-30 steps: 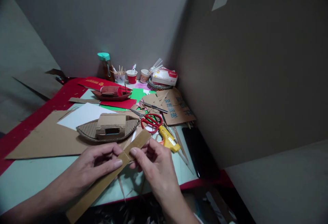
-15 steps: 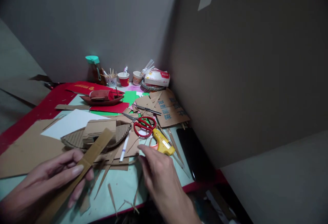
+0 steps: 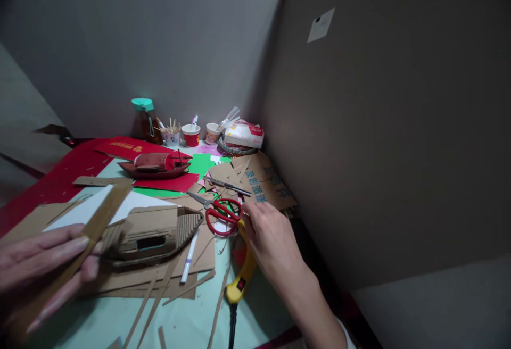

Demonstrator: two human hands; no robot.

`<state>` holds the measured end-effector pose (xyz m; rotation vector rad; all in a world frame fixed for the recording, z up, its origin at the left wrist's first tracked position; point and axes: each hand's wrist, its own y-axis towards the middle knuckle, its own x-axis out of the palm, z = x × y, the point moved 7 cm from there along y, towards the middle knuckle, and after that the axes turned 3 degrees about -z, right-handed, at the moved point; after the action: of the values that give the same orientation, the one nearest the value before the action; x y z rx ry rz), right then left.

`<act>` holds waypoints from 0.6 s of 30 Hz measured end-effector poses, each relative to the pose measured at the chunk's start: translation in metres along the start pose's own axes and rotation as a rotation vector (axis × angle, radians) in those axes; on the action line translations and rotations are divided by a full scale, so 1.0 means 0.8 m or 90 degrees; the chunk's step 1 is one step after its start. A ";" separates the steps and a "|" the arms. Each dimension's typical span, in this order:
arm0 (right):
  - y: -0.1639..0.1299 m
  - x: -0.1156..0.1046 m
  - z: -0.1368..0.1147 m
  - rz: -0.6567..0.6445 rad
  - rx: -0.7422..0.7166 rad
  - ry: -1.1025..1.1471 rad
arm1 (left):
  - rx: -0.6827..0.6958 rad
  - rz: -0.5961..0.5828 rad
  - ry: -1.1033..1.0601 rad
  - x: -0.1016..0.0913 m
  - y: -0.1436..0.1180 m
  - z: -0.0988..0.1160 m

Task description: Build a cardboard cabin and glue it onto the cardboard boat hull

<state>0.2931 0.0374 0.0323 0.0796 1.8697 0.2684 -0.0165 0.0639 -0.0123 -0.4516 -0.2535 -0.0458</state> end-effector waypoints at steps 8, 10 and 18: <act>0.056 0.069 -0.031 -0.144 -0.095 -0.179 | 0.074 0.012 0.043 -0.020 0.008 0.026; 0.063 0.082 -0.035 -0.161 -0.109 -0.216 | 0.105 0.041 0.004 -0.026 0.007 0.036; 0.066 0.075 -0.025 -0.148 -0.120 -0.231 | 0.161 0.123 -0.038 -0.046 0.007 0.049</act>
<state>0.2514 0.0975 -0.0058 -0.2054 1.4693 0.2498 -0.0608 0.0859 0.0103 -0.2249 -0.2689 0.1879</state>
